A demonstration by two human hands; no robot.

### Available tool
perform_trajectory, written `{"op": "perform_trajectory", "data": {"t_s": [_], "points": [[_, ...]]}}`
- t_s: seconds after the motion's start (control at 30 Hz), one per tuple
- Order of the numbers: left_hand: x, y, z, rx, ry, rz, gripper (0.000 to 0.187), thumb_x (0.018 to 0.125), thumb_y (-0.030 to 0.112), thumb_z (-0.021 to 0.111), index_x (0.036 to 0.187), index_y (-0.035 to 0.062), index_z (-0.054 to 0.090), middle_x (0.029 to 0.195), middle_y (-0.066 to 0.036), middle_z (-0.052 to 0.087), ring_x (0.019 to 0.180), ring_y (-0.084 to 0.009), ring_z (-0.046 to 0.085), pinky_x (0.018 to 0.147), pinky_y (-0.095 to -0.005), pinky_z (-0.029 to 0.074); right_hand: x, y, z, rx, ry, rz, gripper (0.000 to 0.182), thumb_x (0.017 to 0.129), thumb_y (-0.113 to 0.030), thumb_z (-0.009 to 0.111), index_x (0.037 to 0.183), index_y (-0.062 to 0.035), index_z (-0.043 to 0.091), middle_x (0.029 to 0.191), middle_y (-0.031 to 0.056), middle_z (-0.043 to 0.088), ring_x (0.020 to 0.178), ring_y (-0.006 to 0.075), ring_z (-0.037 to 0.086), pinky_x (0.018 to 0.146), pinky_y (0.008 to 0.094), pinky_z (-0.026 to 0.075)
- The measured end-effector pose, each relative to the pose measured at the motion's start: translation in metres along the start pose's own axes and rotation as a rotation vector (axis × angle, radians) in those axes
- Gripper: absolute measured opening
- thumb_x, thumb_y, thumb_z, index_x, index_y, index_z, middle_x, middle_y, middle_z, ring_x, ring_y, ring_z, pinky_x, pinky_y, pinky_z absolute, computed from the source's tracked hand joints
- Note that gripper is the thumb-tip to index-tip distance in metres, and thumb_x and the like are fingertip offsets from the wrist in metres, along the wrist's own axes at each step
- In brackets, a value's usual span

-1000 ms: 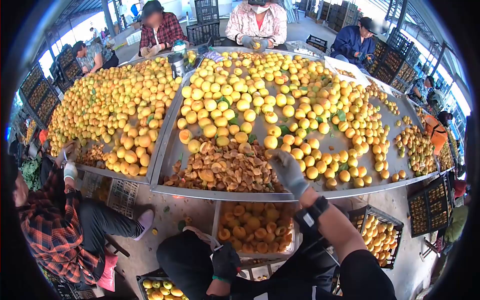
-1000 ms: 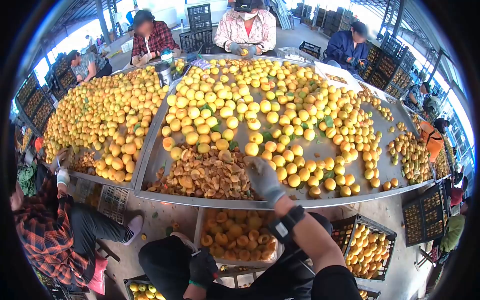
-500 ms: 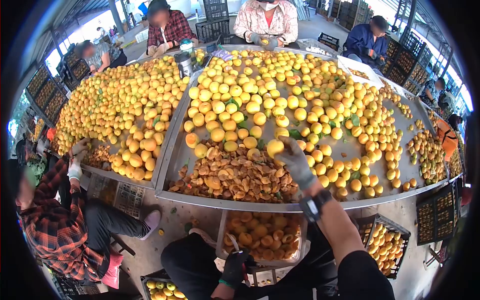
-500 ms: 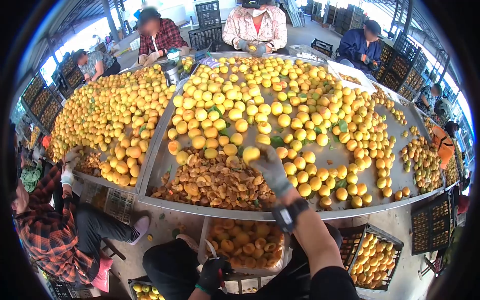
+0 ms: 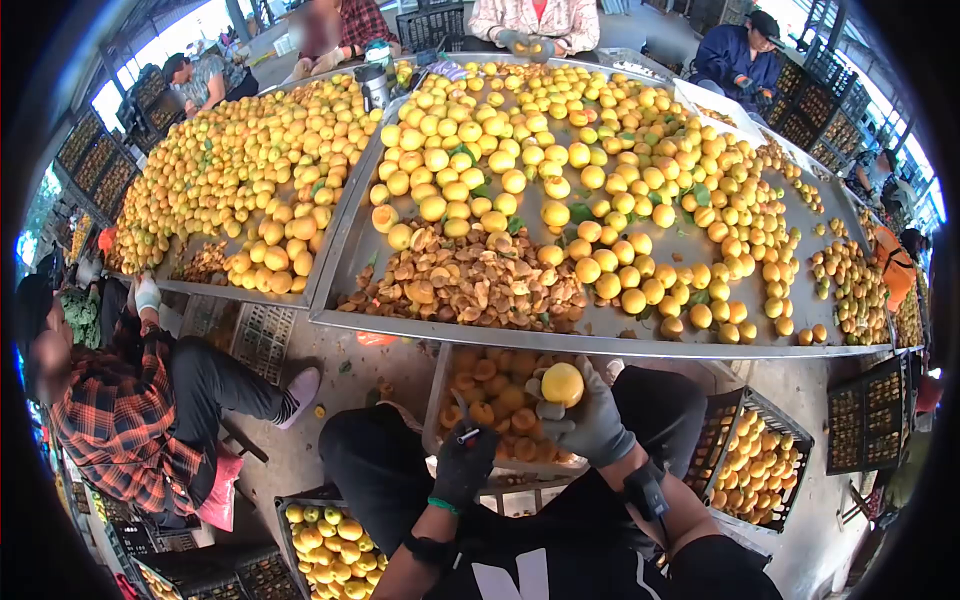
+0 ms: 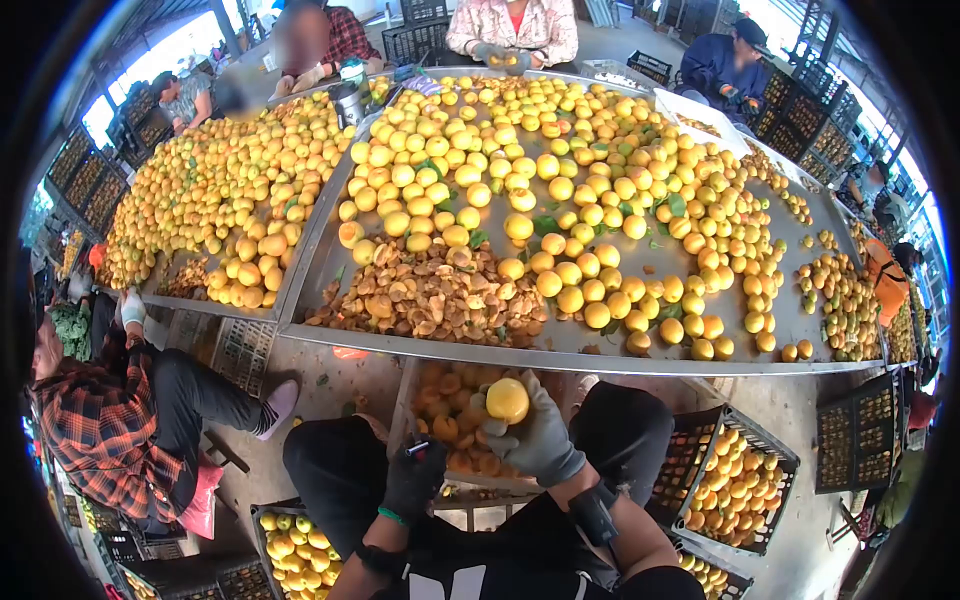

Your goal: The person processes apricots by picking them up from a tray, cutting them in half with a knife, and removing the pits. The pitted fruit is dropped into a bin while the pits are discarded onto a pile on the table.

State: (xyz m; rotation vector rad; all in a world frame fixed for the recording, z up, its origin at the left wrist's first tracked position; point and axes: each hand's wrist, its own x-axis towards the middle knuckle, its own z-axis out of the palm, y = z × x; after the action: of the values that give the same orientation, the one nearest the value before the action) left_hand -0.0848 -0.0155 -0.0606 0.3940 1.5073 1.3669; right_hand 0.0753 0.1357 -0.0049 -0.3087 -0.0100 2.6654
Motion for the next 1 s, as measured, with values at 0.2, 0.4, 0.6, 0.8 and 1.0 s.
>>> {"op": "perform_trajectory", "data": {"t_s": [0.2, 0.4, 0.6, 0.8, 1.0], "points": [[-0.016, 0.026, 0.01, -0.052, -0.027, -0.065, 0.007, 0.086, 0.012, 0.065, 0.088, 0.0108, 0.058, 0.066, 0.004, 0.054, 0.055, -0.0051, 0.051, 0.048, -0.0209, 0.039, 0.019, -0.039, 0.015, -0.66, 0.212, -0.66, 0.033, 0.091, -0.011, 0.055, 0.123, -0.0091, 0.048, 0.117, 0.0087, 0.054, 0.099, 0.0222, 0.057, 0.08, 0.0327, 0.05], [-0.016, 0.025, 0.011, -0.154, -0.076, -0.061, 0.008, 0.087, 0.009, 0.062, 0.09, 0.013, 0.055, 0.064, 0.003, 0.053, 0.05, -0.0084, 0.052, 0.043, -0.0213, 0.039, 0.04, -0.111, -0.017, -2.013, 0.705, -1.099, 0.035, 0.089, -0.012, 0.062, 0.121, -0.0025, 0.05, 0.109, 0.0085, 0.057, 0.1, 0.018, 0.056, 0.086, 0.0309, 0.047], [-0.013, 0.019, 0.004, -0.162, -0.065, -0.038, 0.01, 0.088, 0.01, 0.061, 0.086, 0.0136, 0.052, 0.061, 0.003, 0.05, 0.044, -0.0077, 0.048, 0.038, -0.0215, 0.037, 0.029, -0.116, -0.022, -1.111, 0.477, -0.961, 0.037, 0.095, -0.032, 0.055, 0.122, -0.0077, 0.049, 0.106, 0.0099, 0.06, 0.093, 0.0236, 0.06, 0.084, 0.0316, 0.049], [-0.017, 0.028, 0.006, -0.11, -0.081, -0.04, 0.008, 0.089, 0.011, 0.059, 0.086, 0.0117, 0.051, 0.06, 0.002, 0.048, 0.043, -0.0079, 0.046, 0.038, -0.0212, 0.035, 0.009, -0.087, 0.008, -0.206, 0.061, -0.583, 0.036, 0.092, -0.022, 0.051, 0.125, -0.0067, 0.048, 0.12, 0.0122, 0.052, 0.11, 0.0289, 0.051, 0.088, 0.0403, 0.047], [-0.036, 0.053, 0.002, -0.139, -0.006, -0.036, 0.006, 0.089, 0.011, 0.057, 0.087, 0.0095, 0.052, 0.062, 0.0, 0.049, 0.045, -0.0081, 0.046, 0.039, -0.021, 0.035, 0.006, -0.035, 0.006, -0.174, -0.225, -0.215, 0.032, 0.088, -0.032, 0.051, 0.109, -0.0085, 0.056, 0.102, 0.0119, 0.056, 0.081, 0.0252, 0.052, 0.06, 0.0306, 0.043]]}}
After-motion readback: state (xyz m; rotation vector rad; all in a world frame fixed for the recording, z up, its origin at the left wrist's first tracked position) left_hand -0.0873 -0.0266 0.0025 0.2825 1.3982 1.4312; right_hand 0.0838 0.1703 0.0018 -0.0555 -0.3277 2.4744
